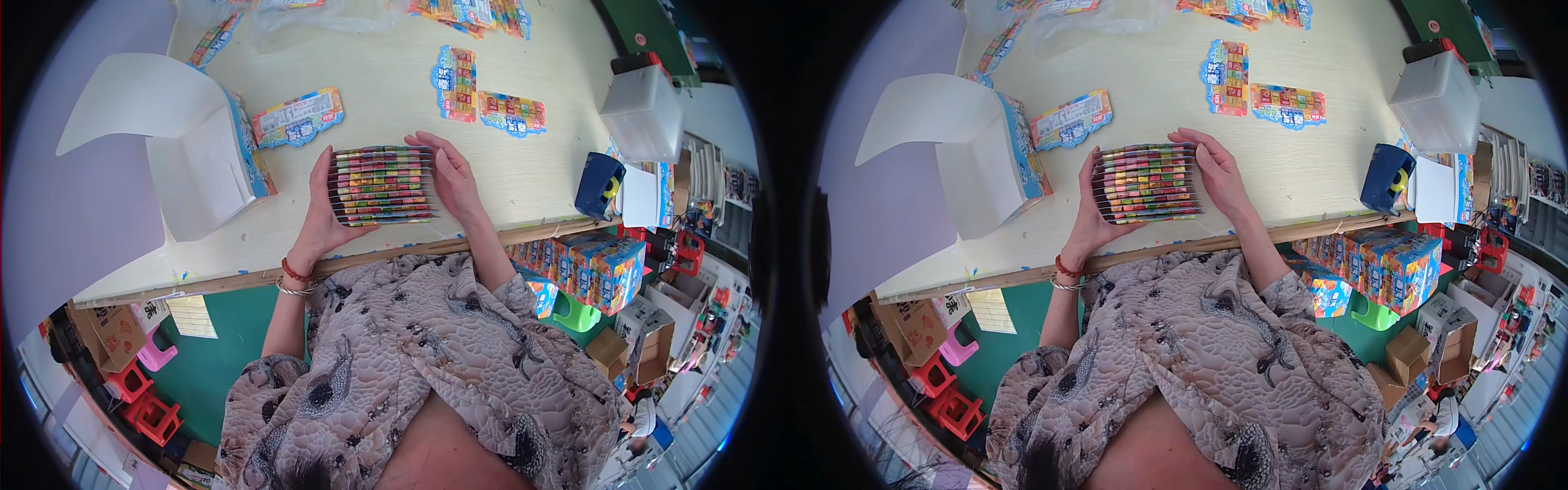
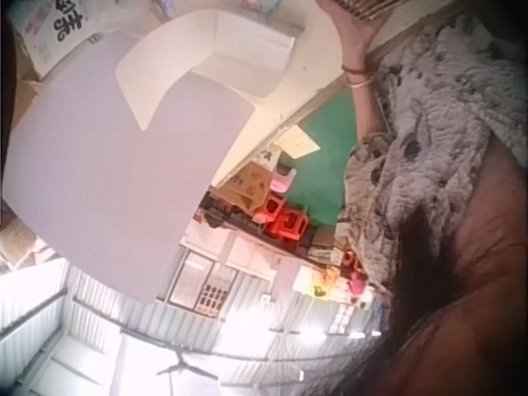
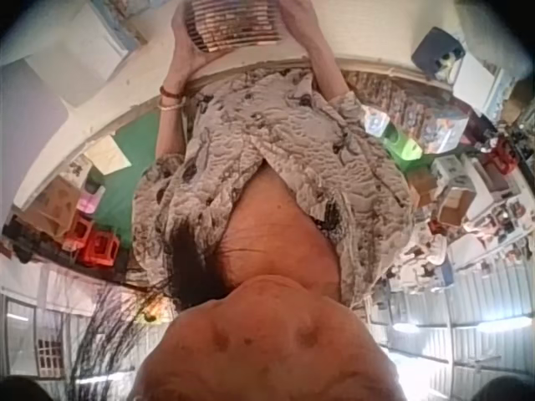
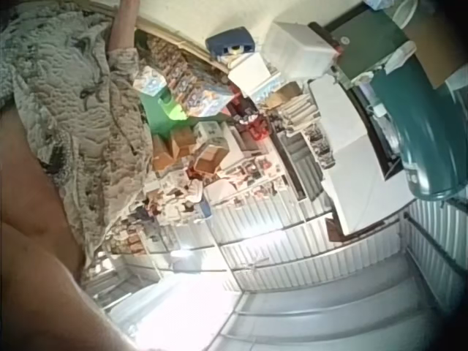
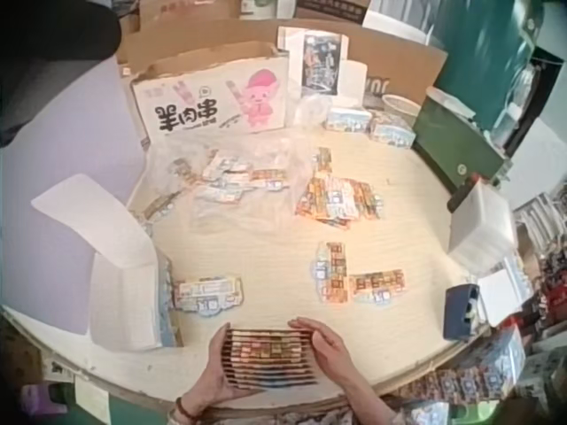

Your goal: Sorting small collectible toy card packages into stacks and packing them into display boxes.

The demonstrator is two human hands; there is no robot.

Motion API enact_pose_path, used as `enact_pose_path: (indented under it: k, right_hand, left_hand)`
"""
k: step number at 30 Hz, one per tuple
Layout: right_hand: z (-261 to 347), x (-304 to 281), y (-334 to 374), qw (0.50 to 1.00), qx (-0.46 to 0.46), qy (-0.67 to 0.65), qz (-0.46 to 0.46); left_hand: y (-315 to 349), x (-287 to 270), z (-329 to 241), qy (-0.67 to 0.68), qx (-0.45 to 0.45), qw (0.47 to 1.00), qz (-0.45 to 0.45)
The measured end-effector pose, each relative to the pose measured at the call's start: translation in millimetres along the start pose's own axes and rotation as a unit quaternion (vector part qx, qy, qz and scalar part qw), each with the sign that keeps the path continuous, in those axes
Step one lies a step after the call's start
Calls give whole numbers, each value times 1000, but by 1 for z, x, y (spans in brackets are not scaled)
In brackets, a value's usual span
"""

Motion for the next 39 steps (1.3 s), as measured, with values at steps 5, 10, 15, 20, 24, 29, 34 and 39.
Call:
enact_pose_path:
  k: [5,10,15,20,24,29,34,39]
  right_hand:
    - [3,-1,1,1000,-4,8,21]
    - [4,-2,1,1000,1,-1,26]
    - [5,-3,0,999,19,3,28]
    - [6,-4,1,999,4,-6,41]
    - [5,-6,1,999,15,-23,24]
    - [2,-7,0,997,24,-67,2]
    - [1,-7,0,998,31,-53,-9]
    - [4,-6,0,999,24,-41,7]
  left_hand:
    - [-1,0,-1,8,0,1000,-2]
    - [0,1,-3,47,-7,999,4]
    - [-1,0,-6,82,-20,996,19]
    - [-1,1,-5,83,-15,996,22]
    - [-1,0,-6,84,-18,996,19]
    - [-1,1,-3,57,-9,998,13]
    - [-1,0,-4,69,-12,997,12]
    - [-1,1,-3,76,-14,997,14]
Point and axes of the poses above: each hand's wrist, its own y-axis away from the middle knuckle, its own x-axis out of the palm, z = x × y, the point moved 2 cm from there along -y, towards the middle knuckle, and after that the axes turned 2 degrees about -x, right-handed, at the moved point
